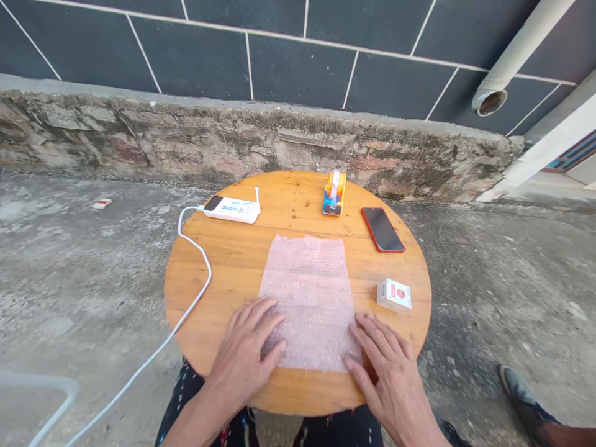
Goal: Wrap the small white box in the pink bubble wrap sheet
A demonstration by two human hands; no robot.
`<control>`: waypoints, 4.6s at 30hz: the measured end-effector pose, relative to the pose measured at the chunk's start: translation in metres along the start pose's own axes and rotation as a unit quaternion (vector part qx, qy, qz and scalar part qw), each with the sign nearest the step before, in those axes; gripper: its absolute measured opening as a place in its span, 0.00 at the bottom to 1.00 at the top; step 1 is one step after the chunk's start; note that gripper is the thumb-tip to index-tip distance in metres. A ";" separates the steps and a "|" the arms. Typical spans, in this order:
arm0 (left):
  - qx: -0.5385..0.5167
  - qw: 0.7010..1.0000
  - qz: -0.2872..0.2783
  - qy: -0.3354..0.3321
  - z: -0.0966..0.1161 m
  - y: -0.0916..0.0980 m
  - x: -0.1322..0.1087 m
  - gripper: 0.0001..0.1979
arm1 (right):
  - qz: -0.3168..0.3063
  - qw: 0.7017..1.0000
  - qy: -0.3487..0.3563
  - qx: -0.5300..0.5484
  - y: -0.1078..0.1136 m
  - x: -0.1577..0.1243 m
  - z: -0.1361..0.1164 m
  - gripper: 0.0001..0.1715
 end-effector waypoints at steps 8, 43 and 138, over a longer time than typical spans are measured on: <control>-0.015 0.999 -0.009 -0.044 0.002 0.017 0.014 0.17 | 0.019 0.998 -0.021 0.048 0.005 0.031 -0.014 0.18; 0.010 1.000 0.014 -0.007 -0.012 -0.009 0.080 0.21 | 0.005 0.996 -0.085 -0.024 -0.027 0.139 0.015 0.25; -0.089 0.995 0.011 -0.048 0.001 -0.009 0.047 0.27 | -0.033 0.991 0.068 0.107 -0.002 0.093 -0.042 0.23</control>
Point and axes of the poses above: each hand's wrist, its own x-axis towards the middle knuckle, its own y-axis out of the back of the hand, z = x × y, the point moved 3 cm from there along x, towards the middle knuckle, and after that the axes turned 1 degree about y, right-handed, at the moved point
